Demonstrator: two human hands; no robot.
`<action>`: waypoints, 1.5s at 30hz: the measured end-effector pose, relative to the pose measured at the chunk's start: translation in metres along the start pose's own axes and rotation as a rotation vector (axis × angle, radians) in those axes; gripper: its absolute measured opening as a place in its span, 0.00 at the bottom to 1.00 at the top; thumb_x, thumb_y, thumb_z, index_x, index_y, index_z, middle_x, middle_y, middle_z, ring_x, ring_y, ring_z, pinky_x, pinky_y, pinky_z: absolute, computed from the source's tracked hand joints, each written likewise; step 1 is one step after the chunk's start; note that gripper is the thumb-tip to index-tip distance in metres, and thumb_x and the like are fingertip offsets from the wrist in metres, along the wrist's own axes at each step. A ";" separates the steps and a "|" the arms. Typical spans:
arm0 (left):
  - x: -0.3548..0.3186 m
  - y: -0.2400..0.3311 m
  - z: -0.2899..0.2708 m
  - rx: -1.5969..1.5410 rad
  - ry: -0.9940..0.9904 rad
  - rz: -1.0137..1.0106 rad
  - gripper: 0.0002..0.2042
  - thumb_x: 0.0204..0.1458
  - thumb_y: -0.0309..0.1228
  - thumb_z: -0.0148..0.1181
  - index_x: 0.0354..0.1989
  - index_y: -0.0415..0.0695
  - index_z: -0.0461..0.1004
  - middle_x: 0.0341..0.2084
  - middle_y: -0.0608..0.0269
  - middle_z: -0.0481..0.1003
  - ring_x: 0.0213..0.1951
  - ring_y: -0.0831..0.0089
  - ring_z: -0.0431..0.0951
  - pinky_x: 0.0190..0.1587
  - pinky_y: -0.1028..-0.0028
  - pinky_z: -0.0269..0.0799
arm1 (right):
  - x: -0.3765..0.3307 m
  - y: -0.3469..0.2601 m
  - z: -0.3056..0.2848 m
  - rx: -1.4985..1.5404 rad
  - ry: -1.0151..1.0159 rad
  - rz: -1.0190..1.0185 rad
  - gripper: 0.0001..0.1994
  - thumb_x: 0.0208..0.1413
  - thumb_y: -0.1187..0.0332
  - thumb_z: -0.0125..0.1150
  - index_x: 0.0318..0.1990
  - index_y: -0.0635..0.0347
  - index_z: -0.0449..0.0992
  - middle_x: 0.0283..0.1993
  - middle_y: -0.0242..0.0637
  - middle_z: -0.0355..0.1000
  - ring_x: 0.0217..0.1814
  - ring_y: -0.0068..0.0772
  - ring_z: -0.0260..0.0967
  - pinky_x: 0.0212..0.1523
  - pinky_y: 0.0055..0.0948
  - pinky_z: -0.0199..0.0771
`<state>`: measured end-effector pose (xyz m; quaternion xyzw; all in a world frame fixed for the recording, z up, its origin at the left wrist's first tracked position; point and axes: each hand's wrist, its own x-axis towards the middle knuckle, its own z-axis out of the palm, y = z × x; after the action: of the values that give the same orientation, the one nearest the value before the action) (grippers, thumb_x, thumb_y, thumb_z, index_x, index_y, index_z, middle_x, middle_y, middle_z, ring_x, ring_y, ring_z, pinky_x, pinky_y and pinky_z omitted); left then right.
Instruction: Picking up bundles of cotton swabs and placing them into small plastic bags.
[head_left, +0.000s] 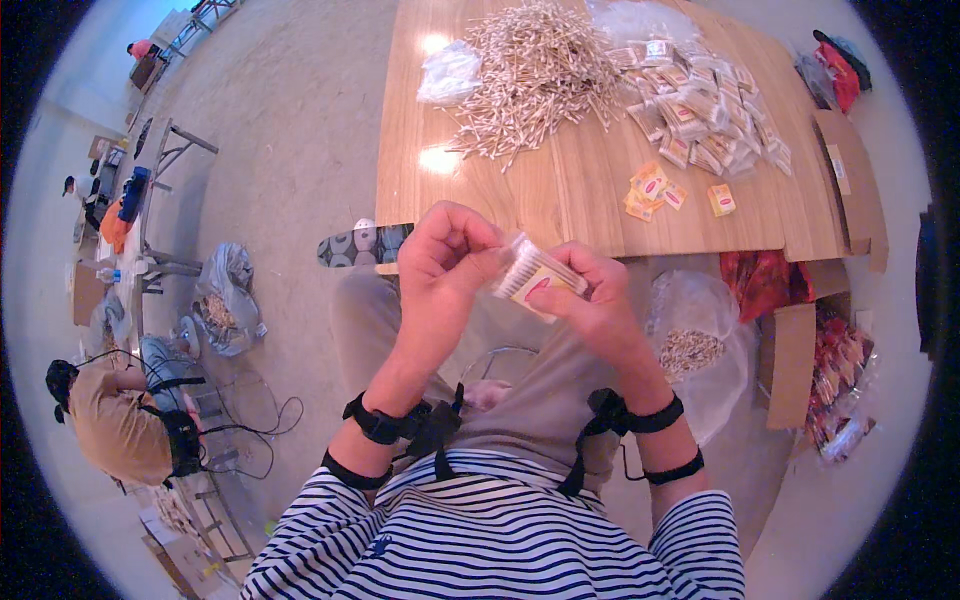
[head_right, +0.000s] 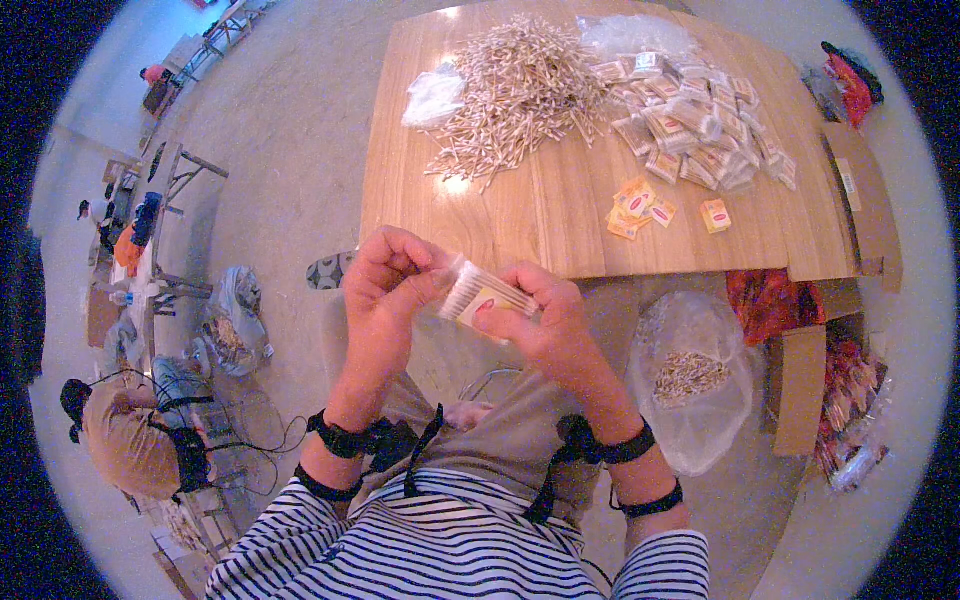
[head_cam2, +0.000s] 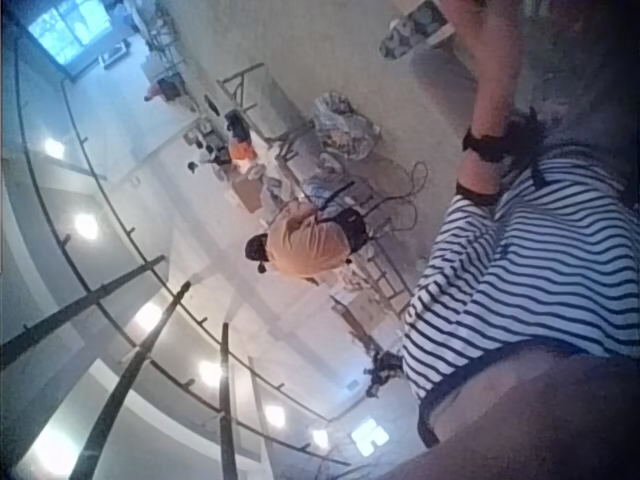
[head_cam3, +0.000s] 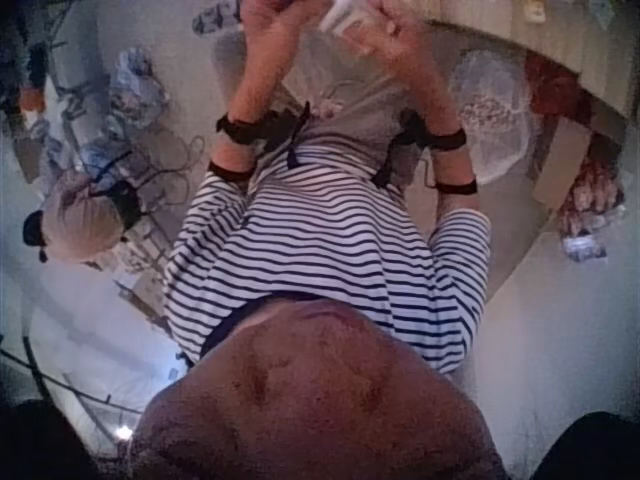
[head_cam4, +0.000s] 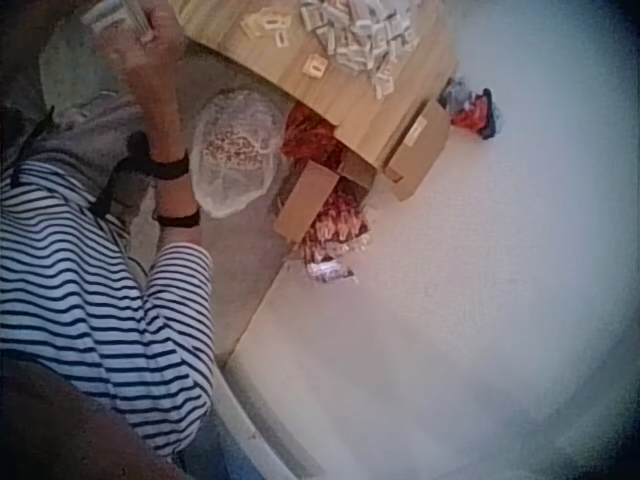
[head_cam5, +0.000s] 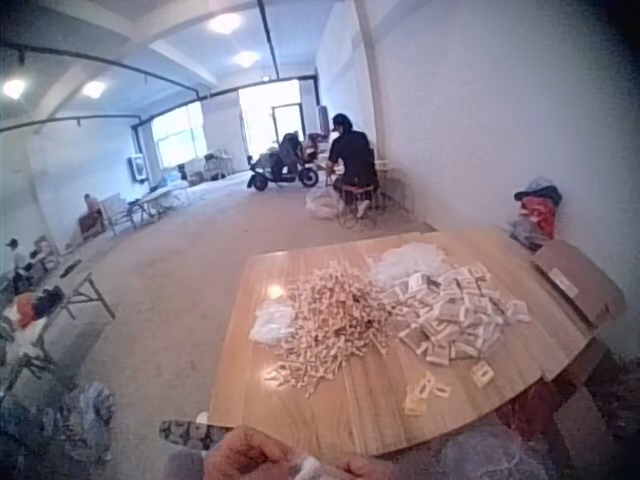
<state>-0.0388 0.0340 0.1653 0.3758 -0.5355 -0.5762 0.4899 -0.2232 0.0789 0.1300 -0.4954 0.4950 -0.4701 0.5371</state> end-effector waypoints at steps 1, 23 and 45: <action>0.000 0.002 0.001 0.006 0.026 -0.022 0.07 0.53 0.19 0.61 0.38 0.41 0.71 0.31 0.69 0.74 0.34 0.82 0.74 0.38 0.80 0.70 | 0.000 0.000 0.000 0.000 -0.001 0.000 0.13 0.50 0.65 0.70 0.39 0.63 0.79 0.29 0.33 0.75 0.31 0.20 0.68 0.32 0.26 0.69; 0.002 -0.021 0.025 -0.038 0.177 -0.091 0.09 0.64 0.32 0.52 0.33 0.42 0.74 0.20 0.75 0.65 0.24 0.86 0.62 0.26 0.82 0.58 | -0.002 -0.015 0.042 -0.099 0.201 -0.095 0.14 0.61 0.62 0.62 0.30 0.65 0.77 0.21 0.35 0.72 0.25 0.18 0.66 0.26 0.28 0.67; 0.058 -0.079 -0.070 0.312 0.113 -0.252 0.08 0.53 0.29 0.64 0.37 0.40 0.74 0.22 0.72 0.71 0.24 0.85 0.69 0.26 0.81 0.65 | 0.138 0.019 -0.220 -0.242 0.876 -0.061 0.18 0.61 0.58 0.61 0.20 0.57 0.72 0.16 0.27 0.67 0.16 0.19 0.61 0.18 0.27 0.58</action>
<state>0.0022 -0.0435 0.0829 0.5428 -0.5387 -0.5208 0.3793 -0.4333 -0.0718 0.0974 -0.3234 0.7121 -0.5899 0.2010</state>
